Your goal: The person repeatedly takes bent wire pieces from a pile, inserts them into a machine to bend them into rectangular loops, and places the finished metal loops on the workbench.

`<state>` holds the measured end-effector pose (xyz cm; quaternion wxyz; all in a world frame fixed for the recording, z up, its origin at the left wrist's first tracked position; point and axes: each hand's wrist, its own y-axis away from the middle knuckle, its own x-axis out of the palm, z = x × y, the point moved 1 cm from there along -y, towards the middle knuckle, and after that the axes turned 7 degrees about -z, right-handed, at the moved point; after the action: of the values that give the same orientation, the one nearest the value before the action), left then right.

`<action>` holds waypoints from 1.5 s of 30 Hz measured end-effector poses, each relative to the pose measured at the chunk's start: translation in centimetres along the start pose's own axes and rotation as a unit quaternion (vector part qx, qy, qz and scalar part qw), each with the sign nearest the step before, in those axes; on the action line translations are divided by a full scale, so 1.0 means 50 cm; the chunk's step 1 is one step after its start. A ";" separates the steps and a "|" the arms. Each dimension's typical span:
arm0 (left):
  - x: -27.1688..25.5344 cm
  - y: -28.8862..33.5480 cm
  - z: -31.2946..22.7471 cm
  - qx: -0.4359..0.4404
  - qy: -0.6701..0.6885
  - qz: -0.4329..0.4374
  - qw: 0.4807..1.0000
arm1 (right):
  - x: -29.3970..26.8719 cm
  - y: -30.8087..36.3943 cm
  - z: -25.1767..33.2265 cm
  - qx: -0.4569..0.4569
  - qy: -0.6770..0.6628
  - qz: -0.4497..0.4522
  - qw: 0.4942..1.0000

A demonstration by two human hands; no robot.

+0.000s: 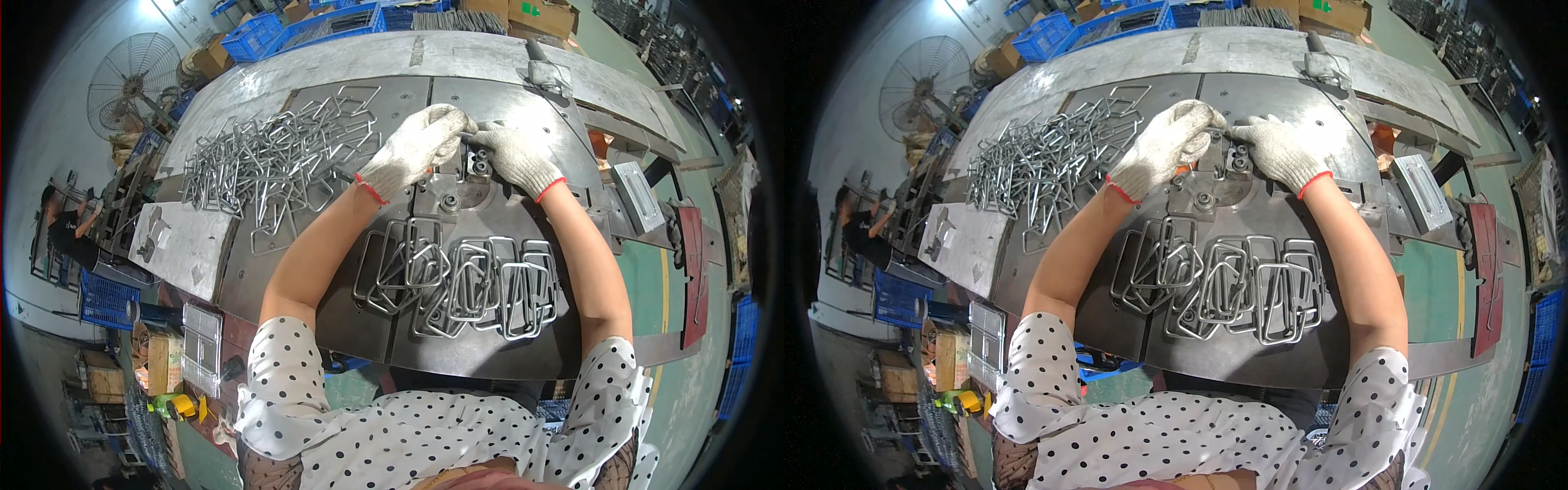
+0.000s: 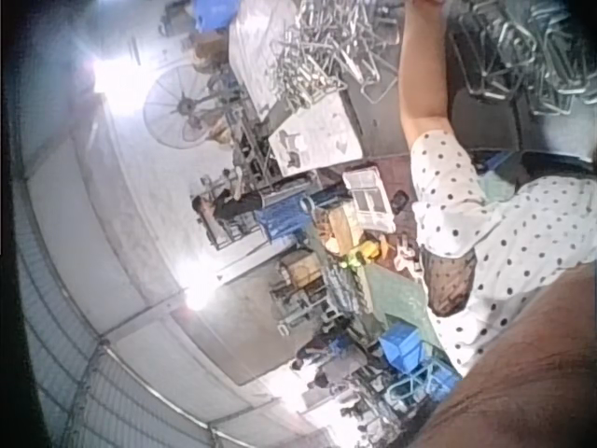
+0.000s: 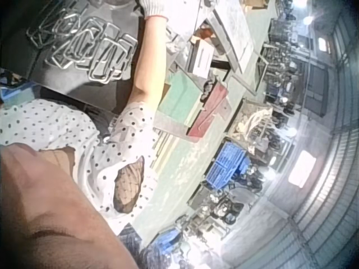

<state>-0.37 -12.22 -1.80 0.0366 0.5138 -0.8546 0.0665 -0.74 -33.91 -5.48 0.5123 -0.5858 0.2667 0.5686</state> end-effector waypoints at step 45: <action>-0.205 0.248 -0.101 0.008 -0.267 -0.217 0.939 | 0.021 -0.005 -0.032 -0.009 -0.064 -0.044 0.997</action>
<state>-6.53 3.24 0.89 -0.1837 0.6859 -0.7001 -0.0756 0.31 -34.97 -6.68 0.5473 -0.5639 0.2024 0.5843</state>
